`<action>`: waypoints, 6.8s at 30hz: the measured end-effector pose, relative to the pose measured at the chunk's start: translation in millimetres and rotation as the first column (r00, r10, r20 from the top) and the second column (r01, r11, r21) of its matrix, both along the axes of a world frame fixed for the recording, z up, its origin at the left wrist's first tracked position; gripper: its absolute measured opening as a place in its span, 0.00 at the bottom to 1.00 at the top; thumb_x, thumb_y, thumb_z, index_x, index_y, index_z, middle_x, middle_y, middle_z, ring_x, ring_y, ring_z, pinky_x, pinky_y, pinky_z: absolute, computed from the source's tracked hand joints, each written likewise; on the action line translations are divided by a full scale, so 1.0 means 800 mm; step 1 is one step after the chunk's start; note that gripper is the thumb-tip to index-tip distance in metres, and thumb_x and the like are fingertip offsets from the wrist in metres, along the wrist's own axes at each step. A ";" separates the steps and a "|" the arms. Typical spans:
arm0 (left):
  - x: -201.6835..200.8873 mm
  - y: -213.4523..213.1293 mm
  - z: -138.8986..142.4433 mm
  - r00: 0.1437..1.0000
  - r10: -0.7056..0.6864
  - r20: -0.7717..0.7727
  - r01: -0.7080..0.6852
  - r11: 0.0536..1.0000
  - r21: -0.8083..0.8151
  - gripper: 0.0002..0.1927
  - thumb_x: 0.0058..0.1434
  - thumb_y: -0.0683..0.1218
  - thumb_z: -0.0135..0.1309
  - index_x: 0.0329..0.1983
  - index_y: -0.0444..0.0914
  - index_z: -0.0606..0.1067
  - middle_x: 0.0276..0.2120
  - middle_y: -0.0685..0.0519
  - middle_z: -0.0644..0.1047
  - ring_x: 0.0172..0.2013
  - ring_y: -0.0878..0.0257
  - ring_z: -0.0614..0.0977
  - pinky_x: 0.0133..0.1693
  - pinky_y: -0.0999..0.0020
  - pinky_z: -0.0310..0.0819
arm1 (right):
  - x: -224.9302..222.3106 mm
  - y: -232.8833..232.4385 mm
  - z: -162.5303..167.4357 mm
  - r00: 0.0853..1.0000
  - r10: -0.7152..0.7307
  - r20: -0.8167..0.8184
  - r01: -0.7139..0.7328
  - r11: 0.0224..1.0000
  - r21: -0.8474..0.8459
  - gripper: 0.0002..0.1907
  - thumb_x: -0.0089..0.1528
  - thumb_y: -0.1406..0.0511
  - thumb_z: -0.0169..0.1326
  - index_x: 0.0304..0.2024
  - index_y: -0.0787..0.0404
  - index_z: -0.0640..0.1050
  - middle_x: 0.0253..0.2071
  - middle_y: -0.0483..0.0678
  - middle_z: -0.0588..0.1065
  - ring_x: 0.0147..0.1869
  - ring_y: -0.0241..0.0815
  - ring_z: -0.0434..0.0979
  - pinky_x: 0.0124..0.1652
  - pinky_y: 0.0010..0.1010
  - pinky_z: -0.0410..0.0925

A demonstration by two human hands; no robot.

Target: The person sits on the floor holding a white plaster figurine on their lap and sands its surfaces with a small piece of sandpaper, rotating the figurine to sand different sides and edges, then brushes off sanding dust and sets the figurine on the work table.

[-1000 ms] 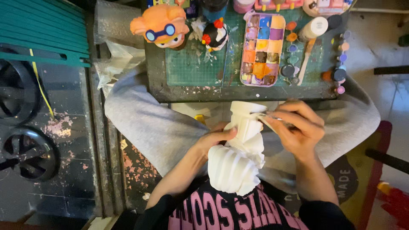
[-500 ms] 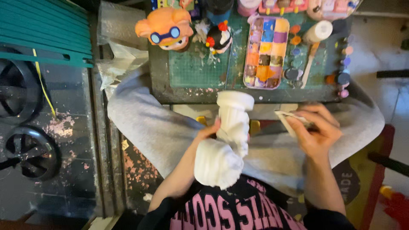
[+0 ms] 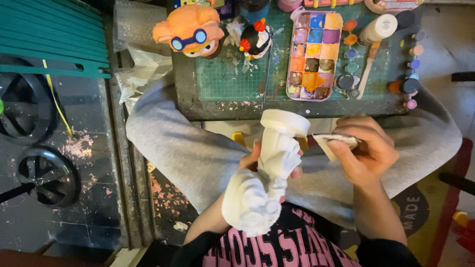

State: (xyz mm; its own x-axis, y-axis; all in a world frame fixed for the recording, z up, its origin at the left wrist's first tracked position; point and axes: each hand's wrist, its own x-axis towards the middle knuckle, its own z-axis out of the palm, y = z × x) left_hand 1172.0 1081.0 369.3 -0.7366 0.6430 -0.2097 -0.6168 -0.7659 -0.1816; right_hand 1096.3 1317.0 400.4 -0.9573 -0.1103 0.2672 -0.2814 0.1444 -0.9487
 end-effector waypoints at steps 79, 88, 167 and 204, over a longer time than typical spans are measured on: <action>0.058 0.042 -0.049 0.992 -0.047 -0.117 0.049 0.999 0.019 0.49 0.63 0.77 0.51 0.64 0.30 0.61 0.39 0.40 0.75 0.31 0.50 0.83 0.34 0.55 0.81 | 0.030 -0.048 -0.014 0.960 -0.099 -0.262 0.086 0.994 -0.060 0.12 0.59 0.77 0.64 0.40 0.67 0.74 0.38 0.52 0.72 0.38 0.42 0.72 0.45 0.41 0.70; 0.058 0.030 -0.034 0.995 -0.067 -0.069 0.070 0.997 0.045 0.49 0.63 0.74 0.54 0.69 0.33 0.60 0.41 0.41 0.74 0.35 0.51 0.82 0.38 0.54 0.82 | 0.032 -0.039 -0.017 0.955 -0.049 -0.293 0.049 0.999 -0.008 0.13 0.57 0.76 0.67 0.39 0.69 0.75 0.36 0.51 0.71 0.38 0.43 0.72 0.46 0.42 0.69; 0.016 -0.013 -0.055 0.957 -0.157 -0.244 -0.026 0.792 -0.610 0.43 0.59 0.64 0.64 0.68 0.33 0.68 0.57 0.49 0.77 0.57 0.58 0.79 0.59 0.60 0.72 | 0.004 -0.008 0.033 0.960 0.099 -0.262 -0.014 0.951 0.309 0.13 0.54 0.76 0.69 0.41 0.68 0.81 0.34 0.52 0.72 0.40 0.49 0.74 0.43 0.37 0.69; 0.011 -0.007 -0.023 0.976 -0.090 -0.199 0.047 0.976 -0.212 0.50 0.60 0.67 0.64 0.72 0.27 0.65 0.56 0.40 0.77 0.53 0.50 0.80 0.56 0.56 0.74 | 0.017 -0.003 -0.002 0.980 0.037 -0.196 0.016 0.966 0.259 0.13 0.55 0.75 0.70 0.40 0.70 0.81 0.35 0.53 0.75 0.39 0.47 0.76 0.41 0.34 0.68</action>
